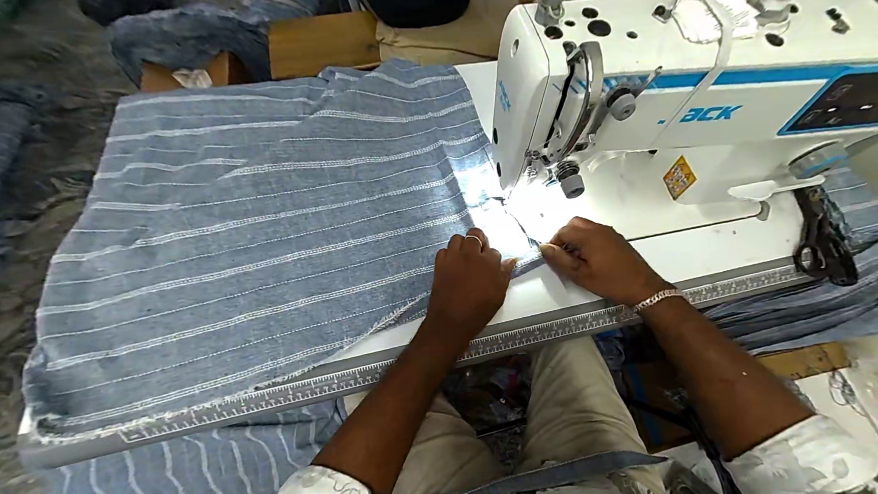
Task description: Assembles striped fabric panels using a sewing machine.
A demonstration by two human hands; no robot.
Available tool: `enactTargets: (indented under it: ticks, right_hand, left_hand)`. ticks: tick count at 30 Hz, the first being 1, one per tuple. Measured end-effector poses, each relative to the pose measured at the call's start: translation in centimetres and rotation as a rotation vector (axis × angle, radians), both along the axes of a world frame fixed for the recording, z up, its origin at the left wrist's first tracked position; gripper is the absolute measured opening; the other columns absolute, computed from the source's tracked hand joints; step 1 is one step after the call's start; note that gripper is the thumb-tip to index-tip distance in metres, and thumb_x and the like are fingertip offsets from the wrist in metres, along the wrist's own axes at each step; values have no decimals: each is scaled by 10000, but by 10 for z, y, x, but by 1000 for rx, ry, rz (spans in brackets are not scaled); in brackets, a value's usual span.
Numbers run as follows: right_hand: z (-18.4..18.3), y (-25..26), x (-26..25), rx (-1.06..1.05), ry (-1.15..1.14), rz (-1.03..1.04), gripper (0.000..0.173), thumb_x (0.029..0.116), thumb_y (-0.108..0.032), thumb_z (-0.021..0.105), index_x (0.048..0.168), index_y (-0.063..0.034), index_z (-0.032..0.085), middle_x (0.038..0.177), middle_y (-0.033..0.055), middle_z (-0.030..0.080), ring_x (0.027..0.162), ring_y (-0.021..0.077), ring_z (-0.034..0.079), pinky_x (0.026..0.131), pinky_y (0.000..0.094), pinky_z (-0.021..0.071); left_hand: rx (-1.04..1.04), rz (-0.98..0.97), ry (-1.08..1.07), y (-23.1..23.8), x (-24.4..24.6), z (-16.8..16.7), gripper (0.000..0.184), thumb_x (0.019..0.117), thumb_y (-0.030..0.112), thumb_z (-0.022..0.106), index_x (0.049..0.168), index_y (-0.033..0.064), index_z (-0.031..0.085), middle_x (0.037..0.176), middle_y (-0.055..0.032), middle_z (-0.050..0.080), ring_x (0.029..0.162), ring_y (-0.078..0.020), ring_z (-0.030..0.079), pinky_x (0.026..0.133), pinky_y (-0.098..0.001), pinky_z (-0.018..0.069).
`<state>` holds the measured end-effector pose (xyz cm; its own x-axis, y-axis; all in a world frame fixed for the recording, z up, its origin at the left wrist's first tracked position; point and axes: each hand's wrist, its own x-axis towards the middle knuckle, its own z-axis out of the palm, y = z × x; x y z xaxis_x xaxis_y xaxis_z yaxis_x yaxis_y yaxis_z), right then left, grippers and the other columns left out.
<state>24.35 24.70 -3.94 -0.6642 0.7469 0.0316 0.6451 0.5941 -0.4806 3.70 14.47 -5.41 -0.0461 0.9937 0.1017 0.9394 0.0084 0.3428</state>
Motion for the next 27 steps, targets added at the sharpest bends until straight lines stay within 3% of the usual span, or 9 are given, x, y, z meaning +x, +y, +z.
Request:
enactTargets:
  ticks: [3,5,7,9,12,13,17,21,27]
  right_hand:
    - [16,-8,-22,-117,-31,-253,251,947,-300,696,904,-59,640,762,99,616,709,279,626,621,509,494]
    - [20,-19,-33,-131,5,-314,277,941,-299,738,990,-54,621,757,103,624,692,286,635,620,515,520]
    - [12,-30,-38,-110,34,-280,313,961,-381,727,995,-77,661,738,67,640,674,240,645,618,483,544]
    - [7,-36,-40,-87,9,-305,291,997,-386,669,957,-98,651,711,49,616,650,222,623,590,457,510]
    - [10,-38,-42,-101,5,-369,350,976,-345,701,1161,-53,645,881,100,678,797,275,677,710,510,565]
    - [11,-39,-42,-83,0,-374,351,974,-342,700,1169,-52,663,910,102,694,826,275,686,734,511,568]
    - [-5,-47,-43,183,59,-267,178,978,-212,659,992,-50,733,847,101,695,772,258,694,686,462,580]
    - [-21,-52,-34,340,145,-115,162,983,-180,650,1018,-78,771,878,85,675,721,203,668,623,362,580]
    - [-15,-32,-37,271,111,-63,202,991,-166,625,1101,-97,780,1002,102,700,829,228,703,684,407,601]
  left_hand:
    - [24,90,-4,1,-2,-2,464,994,509,582,897,79,727,1304,-151,608,1194,-367,573,900,-575,464]
    - [41,154,32,1,-6,-4,517,939,604,560,1104,136,705,1495,-153,530,1388,-381,476,1022,-636,393]
    - [-39,169,68,2,-11,-5,682,932,674,460,1439,235,580,1653,-159,345,1548,-408,251,1178,-710,187]
    - [-100,138,118,5,-13,-7,727,956,720,345,1568,339,436,1698,-160,251,1574,-447,140,1179,-764,55]
    - [-124,110,128,5,-15,-6,705,964,733,313,1571,391,422,1708,-157,223,1572,-465,116,1164,-786,27]
    - [-124,110,127,5,-15,-6,703,962,741,313,1562,396,437,1707,-153,227,1573,-460,121,1165,-788,31]
    - [-143,111,131,4,-17,-3,735,945,793,296,1564,420,425,1708,-141,233,1577,-453,113,1160,-791,22]
    - [-157,119,125,5,-21,-4,737,926,819,302,1559,457,413,1713,-125,226,1576,-452,116,1161,-789,19]
    - [-187,145,84,29,-29,1,760,902,829,370,1557,447,426,1710,-125,235,1577,-455,109,1148,-805,7]
